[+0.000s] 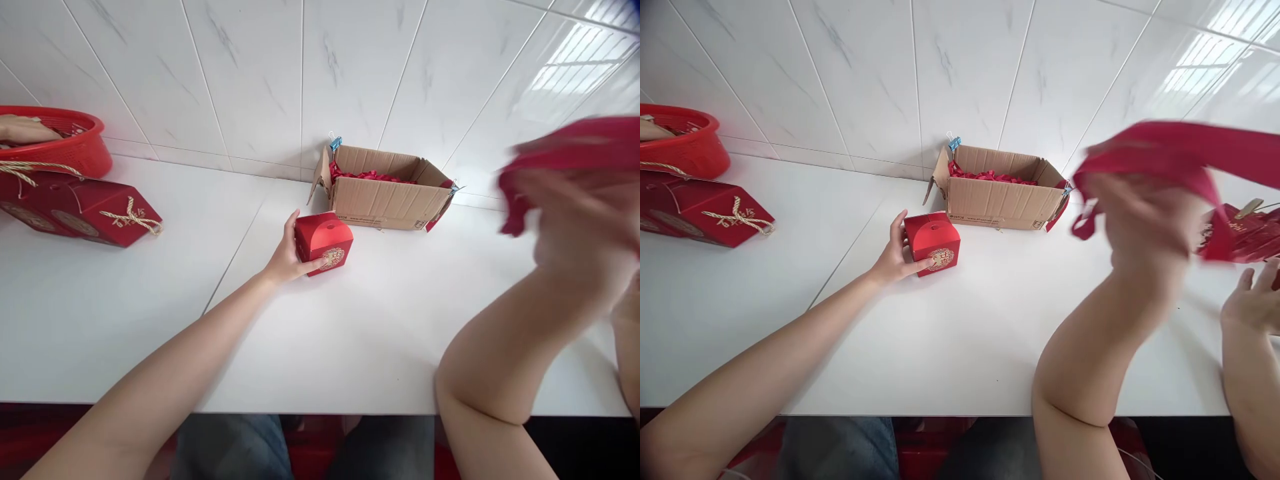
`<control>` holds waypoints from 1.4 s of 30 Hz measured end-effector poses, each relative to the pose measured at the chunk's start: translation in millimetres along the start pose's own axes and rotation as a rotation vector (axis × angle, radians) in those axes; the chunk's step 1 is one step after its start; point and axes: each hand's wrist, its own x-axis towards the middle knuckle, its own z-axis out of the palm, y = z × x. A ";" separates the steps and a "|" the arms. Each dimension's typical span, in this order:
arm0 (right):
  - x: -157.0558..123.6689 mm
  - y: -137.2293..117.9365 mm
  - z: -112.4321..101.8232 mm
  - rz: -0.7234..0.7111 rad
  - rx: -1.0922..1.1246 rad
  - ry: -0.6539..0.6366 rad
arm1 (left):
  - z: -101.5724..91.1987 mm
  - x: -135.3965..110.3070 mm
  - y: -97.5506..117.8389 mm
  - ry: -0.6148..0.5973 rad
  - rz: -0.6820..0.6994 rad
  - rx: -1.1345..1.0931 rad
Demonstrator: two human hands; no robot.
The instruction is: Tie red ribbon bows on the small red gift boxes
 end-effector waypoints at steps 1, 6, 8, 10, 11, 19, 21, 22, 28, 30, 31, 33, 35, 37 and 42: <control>0.8 1.8 6.4 0.017 -0.060 -0.095 | -0.4 -0.2 0.9 -0.005 -0.003 0.013; 27.7 22.8 44.3 0.003 -0.380 -0.665 | -1.0 0.8 1.9 -0.015 0.019 0.054; 36.1 30.8 49.6 -0.005 -0.389 -0.579 | -1.0 1.6 1.1 -0.008 0.039 0.079; 38.7 35.4 48.0 -0.012 -0.378 -0.528 | -1.0 2.2 0.2 -0.011 0.065 0.098; 38.4 36.7 45.9 -0.014 -0.371 -0.547 | -1.1 2.3 -0.2 -0.014 0.077 0.104; 46.7 50.2 55.3 0.065 -0.544 -0.751 | 0.3 0.8 2.6 -0.010 0.088 0.127; 50.6 52.2 65.8 0.021 -0.533 -0.772 | 0.6 0.6 3.8 -0.015 0.091 0.125; 51.7 51.5 71.8 -0.007 -0.525 -0.804 | 0.5 0.5 4.2 -0.016 0.092 0.123; 42.0 26.6 118.4 -0.174 -0.602 -1.156 | -4.8 0.3 0.3 0.057 0.031 0.117; 35.0 16.8 134.8 -0.141 -0.647 -1.274 | -7.3 0.6 -3.2 0.090 0.015 0.103; 31.4 12.9 141.7 -0.131 -0.672 -1.303 | -8.4 1.0 -4.8 0.108 0.009 0.094; 24.9 7.3 151.8 -0.124 -0.718 -1.312 | -9.9 2.0 -7.2 0.154 -0.005 0.088; 19.7 4.2 156.7 -0.127 -0.733 -1.284 | -10.3 3.0 -7.2 0.201 -0.021 0.096; 16.5 3.1 158.0 -0.134 -0.720 -1.265 | -9.5 3.4 -4.5 0.225 -0.032 0.109; 16.9 6.3 155.8 -0.168 -0.695 -1.251 | -5.0 1.1 4.8 0.236 -0.055 0.134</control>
